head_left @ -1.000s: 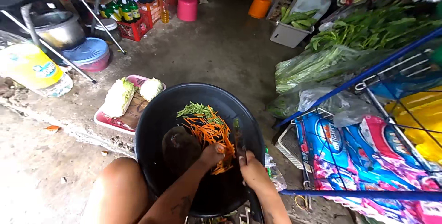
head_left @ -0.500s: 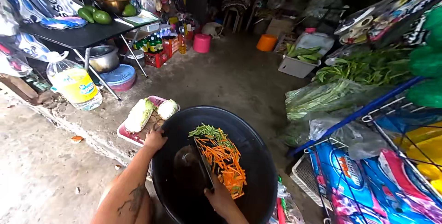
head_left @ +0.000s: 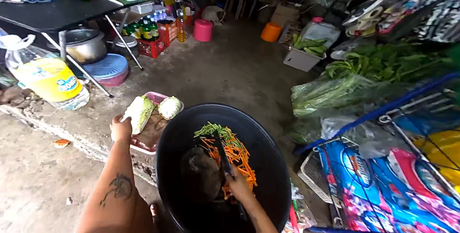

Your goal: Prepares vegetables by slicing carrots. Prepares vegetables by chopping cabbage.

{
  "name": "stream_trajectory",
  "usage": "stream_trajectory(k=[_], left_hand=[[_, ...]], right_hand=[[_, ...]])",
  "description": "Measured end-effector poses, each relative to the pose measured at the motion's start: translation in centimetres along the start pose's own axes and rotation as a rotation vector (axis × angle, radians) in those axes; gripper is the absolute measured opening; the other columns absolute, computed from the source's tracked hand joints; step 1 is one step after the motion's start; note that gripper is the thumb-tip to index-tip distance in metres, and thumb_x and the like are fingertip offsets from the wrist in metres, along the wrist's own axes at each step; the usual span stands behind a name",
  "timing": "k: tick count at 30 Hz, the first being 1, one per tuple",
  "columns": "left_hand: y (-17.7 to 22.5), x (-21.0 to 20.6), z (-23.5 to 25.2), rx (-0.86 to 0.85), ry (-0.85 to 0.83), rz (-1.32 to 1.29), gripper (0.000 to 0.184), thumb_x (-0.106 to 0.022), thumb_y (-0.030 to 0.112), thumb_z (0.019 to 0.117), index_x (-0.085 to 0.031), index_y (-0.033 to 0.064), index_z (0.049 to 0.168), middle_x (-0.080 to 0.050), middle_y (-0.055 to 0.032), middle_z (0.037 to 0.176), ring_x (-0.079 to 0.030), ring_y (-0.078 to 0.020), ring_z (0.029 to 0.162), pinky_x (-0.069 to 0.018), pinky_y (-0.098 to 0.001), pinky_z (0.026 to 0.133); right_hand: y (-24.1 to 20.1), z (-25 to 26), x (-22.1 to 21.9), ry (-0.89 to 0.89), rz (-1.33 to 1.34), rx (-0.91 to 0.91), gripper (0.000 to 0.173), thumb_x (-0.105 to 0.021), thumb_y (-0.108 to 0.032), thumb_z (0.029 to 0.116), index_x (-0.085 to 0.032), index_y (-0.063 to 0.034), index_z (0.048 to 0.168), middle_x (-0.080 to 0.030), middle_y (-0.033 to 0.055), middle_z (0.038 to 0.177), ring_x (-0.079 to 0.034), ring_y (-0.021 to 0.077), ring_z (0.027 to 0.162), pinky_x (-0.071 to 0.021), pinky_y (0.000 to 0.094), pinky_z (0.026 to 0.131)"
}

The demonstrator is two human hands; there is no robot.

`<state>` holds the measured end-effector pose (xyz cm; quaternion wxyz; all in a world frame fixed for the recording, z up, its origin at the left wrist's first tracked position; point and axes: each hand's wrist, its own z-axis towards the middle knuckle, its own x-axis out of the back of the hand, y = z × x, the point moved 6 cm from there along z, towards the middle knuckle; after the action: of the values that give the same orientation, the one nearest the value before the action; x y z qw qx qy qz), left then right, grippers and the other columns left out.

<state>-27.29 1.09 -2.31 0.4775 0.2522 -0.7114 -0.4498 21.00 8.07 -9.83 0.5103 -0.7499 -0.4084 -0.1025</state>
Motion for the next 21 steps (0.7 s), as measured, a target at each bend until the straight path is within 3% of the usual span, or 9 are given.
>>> stream_trajectory(k=[2,6,9,13,18,20,21], left_hand=[[-3.1,0.7,2.0,0.087,0.011,0.065,0.065,-0.067,0.022,0.0965,-0.043,-0.0018,0.151,-0.042,-0.0337,0.153,-0.041,-0.0471,0.143,-0.0359,-0.0607,0.116],[-3.8,-1.7,4.0,-0.038,-0.155,0.441,0.111,-0.087,0.032,0.0804,-0.019,0.0006,0.163,-0.03,-0.0333,0.161,-0.036,-0.049,0.147,-0.0333,-0.0599,0.119],[-3.7,-4.3,5.4,-0.118,-0.207,0.553,0.129,-0.091,0.033,0.0741,-0.005,0.0072,0.166,-0.025,-0.0311,0.164,-0.03,-0.0482,0.15,-0.0313,-0.0589,0.121],[-4.5,-5.7,6.7,-0.154,-0.198,0.641,0.128,-0.091,0.034,0.0744,-0.006,0.0108,0.167,-0.025,-0.0322,0.163,-0.026,-0.0504,0.151,-0.0298,-0.0633,0.119],[-3.2,-5.1,7.4,-0.173,-0.175,0.642,0.115,-0.087,0.032,0.0786,-0.015,0.0118,0.166,-0.038,-0.0375,0.152,-0.037,-0.056,0.142,-0.0369,-0.0685,0.111],[-3.3,-4.5,7.7,-0.125,-0.181,0.611,0.117,-0.088,0.033,0.0776,-0.013,0.0134,0.166,-0.039,-0.0371,0.152,-0.04,-0.0558,0.14,-0.0384,-0.0677,0.111],[-3.4,-4.4,7.8,-0.11,-0.195,0.604,0.12,-0.089,0.034,0.0774,-0.011,0.0137,0.166,-0.038,-0.0368,0.153,-0.04,-0.0553,0.141,-0.0384,-0.067,0.111]], right_hand=[[-0.2,0.1,0.9,0.032,-0.038,-0.016,0.051,-0.051,-0.027,0.1091,-0.04,-0.0145,0.157,-0.069,0.0232,0.114,-0.071,0.0352,0.09,-0.0577,0.0554,0.083],[-0.4,-0.1,0.3,0.018,-0.084,-0.019,0.049,-0.051,-0.027,0.1086,-0.043,-0.0144,0.156,-0.07,0.0222,0.111,-0.071,0.0343,0.086,-0.0575,0.0548,0.081],[-0.6,-0.3,-0.9,-0.039,-0.07,-0.02,0.05,-0.051,-0.028,0.1088,-0.042,-0.016,0.156,-0.07,0.0219,0.11,-0.071,0.0333,0.084,-0.0577,0.0535,0.079],[-0.4,-1.1,-2.8,-0.085,0.086,-0.041,0.059,-0.057,-0.024,0.1054,-0.036,-0.0143,0.159,-0.067,0.0191,0.107,-0.066,0.024,0.07,-0.0579,0.0442,0.069],[-0.3,-1.5,-4.9,-0.155,0.225,-0.101,0.064,-0.061,-0.014,0.1025,-0.032,-0.0131,0.159,-0.064,0.015,0.103,-0.06,0.0169,0.063,-0.0544,0.0356,0.061],[-0.5,-1.2,-5.3,-0.153,0.185,-0.092,0.064,-0.061,-0.015,0.103,-0.033,-0.0142,0.16,-0.064,0.0158,0.108,-0.062,0.0183,0.066,-0.0553,0.037,0.062],[-0.6,-1.0,-5.2,-0.127,0.12,-0.075,0.063,-0.062,-0.017,0.1029,-0.034,-0.0132,0.16,-0.065,0.0176,0.114,-0.066,0.0217,0.075,-0.0571,0.0405,0.069]])
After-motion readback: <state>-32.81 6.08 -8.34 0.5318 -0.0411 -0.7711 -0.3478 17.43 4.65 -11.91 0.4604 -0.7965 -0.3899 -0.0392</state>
